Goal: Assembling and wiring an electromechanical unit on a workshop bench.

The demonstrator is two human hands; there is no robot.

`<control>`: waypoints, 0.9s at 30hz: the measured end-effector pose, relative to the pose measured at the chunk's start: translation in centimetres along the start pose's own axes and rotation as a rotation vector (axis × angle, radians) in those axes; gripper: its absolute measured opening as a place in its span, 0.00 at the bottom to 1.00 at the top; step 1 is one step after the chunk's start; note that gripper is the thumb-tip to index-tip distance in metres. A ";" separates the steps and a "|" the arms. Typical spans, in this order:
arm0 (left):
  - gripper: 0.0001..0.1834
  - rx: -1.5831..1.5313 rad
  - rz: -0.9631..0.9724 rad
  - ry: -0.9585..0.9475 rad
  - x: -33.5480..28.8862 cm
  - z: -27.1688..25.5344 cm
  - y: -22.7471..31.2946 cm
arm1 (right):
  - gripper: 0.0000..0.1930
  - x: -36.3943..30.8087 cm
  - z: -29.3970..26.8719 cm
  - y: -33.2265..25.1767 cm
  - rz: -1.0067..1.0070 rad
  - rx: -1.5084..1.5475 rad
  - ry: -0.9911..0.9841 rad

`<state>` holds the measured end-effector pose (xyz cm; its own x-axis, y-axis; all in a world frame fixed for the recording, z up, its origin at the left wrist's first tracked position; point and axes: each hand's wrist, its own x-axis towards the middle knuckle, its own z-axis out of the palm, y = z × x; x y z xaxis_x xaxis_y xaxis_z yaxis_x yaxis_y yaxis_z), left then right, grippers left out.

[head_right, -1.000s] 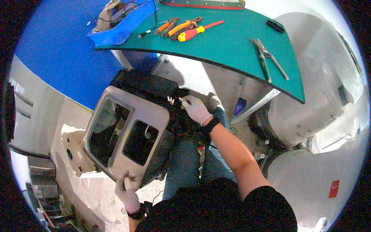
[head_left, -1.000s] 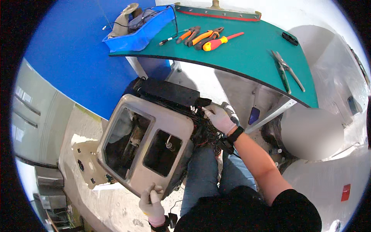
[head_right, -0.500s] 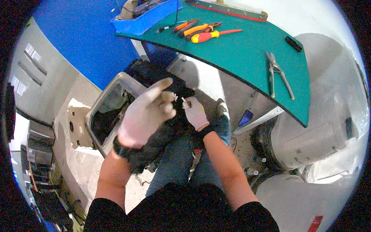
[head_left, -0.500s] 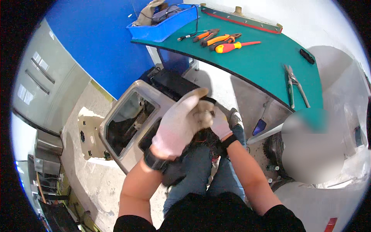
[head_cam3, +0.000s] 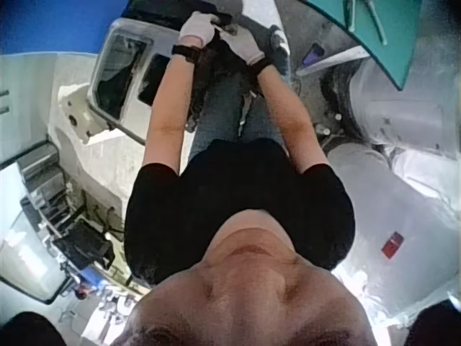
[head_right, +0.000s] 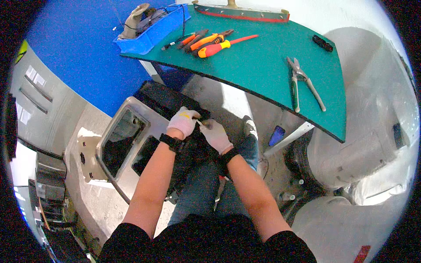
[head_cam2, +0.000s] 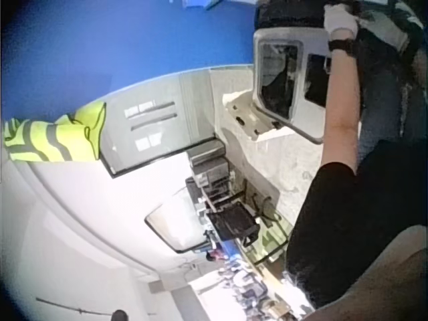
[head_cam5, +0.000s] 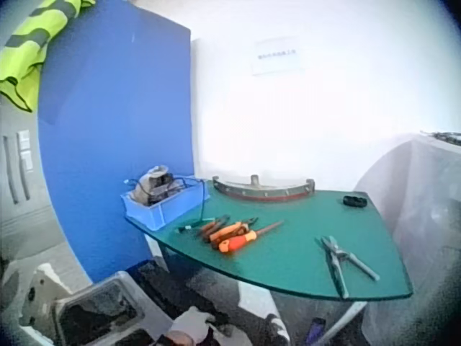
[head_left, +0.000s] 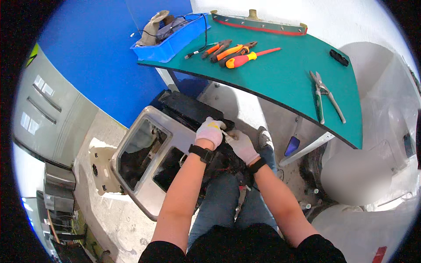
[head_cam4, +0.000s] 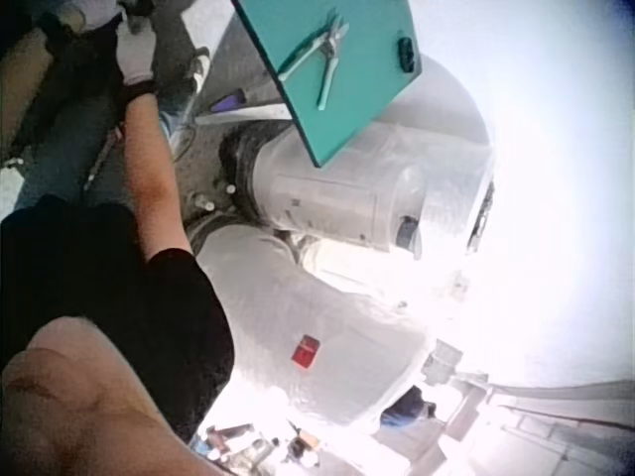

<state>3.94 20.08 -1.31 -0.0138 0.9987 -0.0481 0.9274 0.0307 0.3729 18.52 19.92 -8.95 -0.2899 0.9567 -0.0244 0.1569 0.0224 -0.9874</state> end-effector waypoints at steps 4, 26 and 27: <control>0.13 0.100 0.041 -0.112 -0.2 -1.6 0.0 | 0.16 0.3 -0.6 -0.1 0.009 0.009 -0.056; 0.08 -0.097 0.082 0.054 -0.5 -0.4 -2.1 | 0.17 -0.5 -0.1 -2.5 0.088 0.028 -0.249; 0.09 -0.088 0.076 0.035 -0.5 -0.4 -2.2 | 0.17 -0.4 0.1 -2.0 0.071 0.063 -0.258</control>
<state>1.74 19.52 -1.71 0.0408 0.9991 0.0153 0.8898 -0.0433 0.4544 18.22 19.47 -6.94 -0.5122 0.8498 -0.1247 0.1290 -0.0674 -0.9894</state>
